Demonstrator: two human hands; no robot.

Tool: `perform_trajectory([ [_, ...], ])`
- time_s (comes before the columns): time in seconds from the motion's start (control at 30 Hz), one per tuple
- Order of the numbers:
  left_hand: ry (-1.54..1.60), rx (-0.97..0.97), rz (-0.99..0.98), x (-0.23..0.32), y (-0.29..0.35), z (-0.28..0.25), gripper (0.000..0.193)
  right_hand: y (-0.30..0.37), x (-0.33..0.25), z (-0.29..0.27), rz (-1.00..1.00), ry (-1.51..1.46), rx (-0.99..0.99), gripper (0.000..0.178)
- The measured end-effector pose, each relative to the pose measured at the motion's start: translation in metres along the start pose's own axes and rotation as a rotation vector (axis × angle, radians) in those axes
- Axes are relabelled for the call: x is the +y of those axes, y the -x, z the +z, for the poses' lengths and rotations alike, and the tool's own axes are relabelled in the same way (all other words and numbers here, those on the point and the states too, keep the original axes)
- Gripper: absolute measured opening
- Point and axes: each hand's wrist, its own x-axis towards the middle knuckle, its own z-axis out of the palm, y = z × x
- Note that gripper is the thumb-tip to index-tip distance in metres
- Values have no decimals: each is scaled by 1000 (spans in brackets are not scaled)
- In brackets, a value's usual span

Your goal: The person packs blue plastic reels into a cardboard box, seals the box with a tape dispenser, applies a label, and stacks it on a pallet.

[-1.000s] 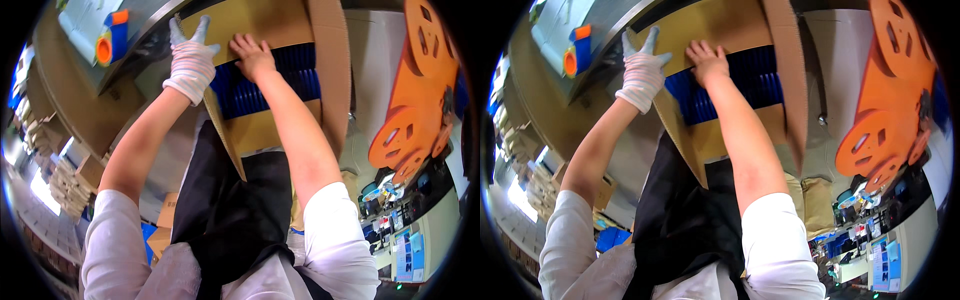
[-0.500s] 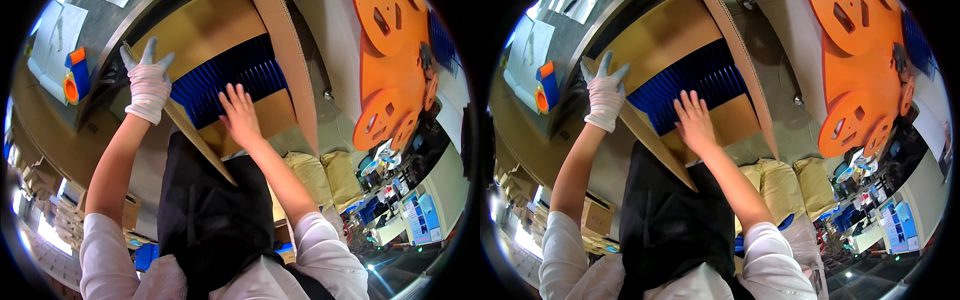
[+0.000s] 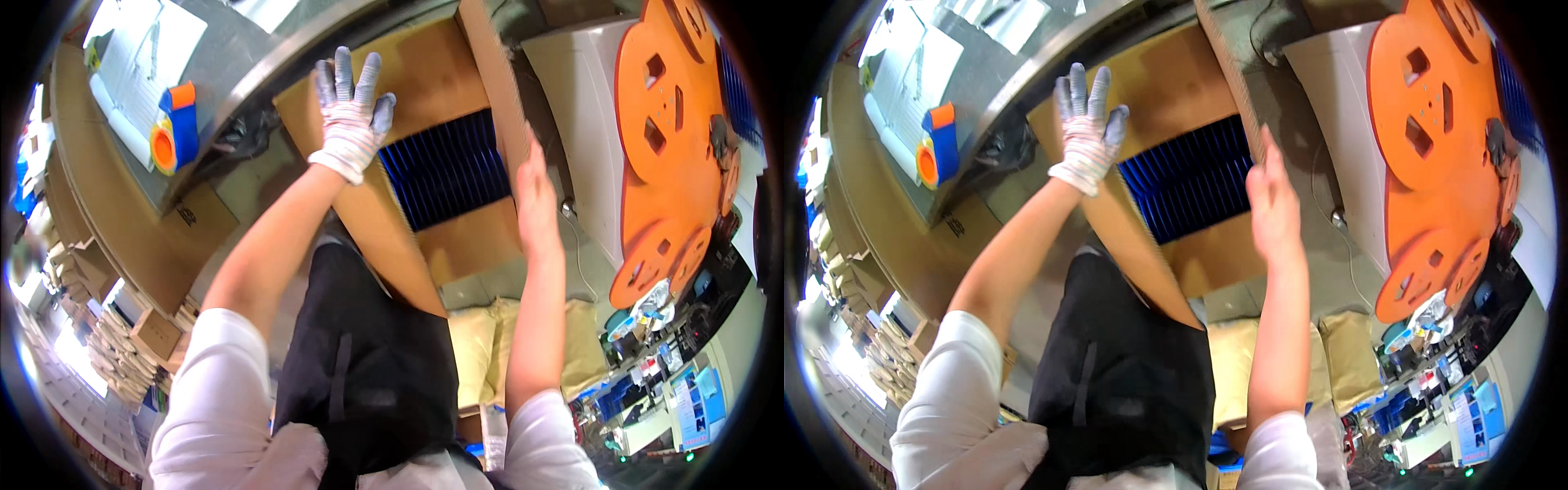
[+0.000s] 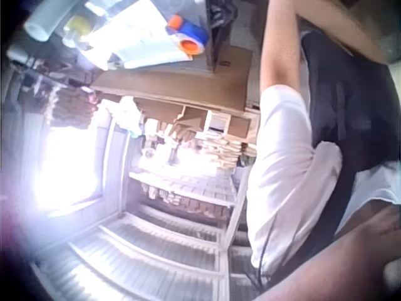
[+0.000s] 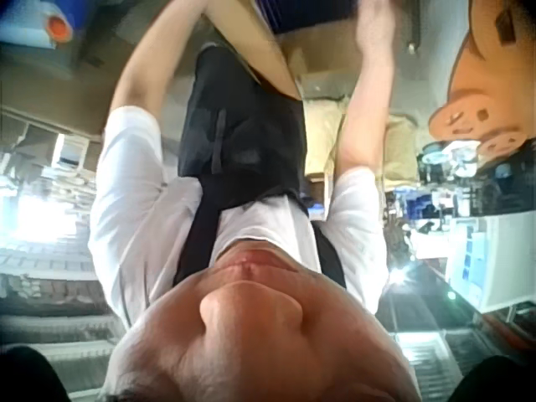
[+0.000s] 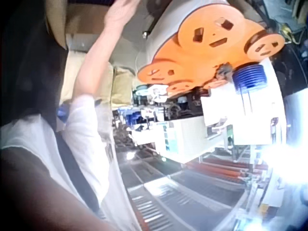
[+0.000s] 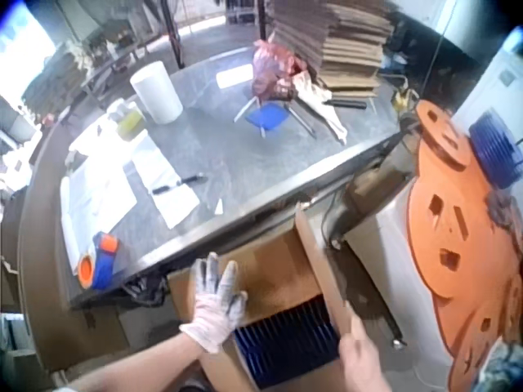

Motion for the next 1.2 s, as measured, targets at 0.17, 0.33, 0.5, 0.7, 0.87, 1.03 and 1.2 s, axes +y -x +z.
perform_trajectory([
  [0.17,506,-127,-561,-60,-53,59,62,21,48,99,-114,257,-166,78],
  [0.33,97,-686,-338,-56,-82,71,60,9,89,170,-6,509,5,75],
  [0.5,244,-763,-347,-58,-92,28,45,16,67,162,-100,482,97,65],
  [0.7,379,-690,-196,-82,-69,15,43,5,30,150,-97,403,153,66],
  [0.87,545,-684,-268,-86,-66,-6,43,-14,-27,153,-588,619,120,71],
  [1.03,586,-80,-116,-74,-35,-58,19,59,-36,154,-635,341,-118,67],
  [1.2,910,57,-545,-72,38,-123,43,115,13,137,-112,125,-104,52],
])
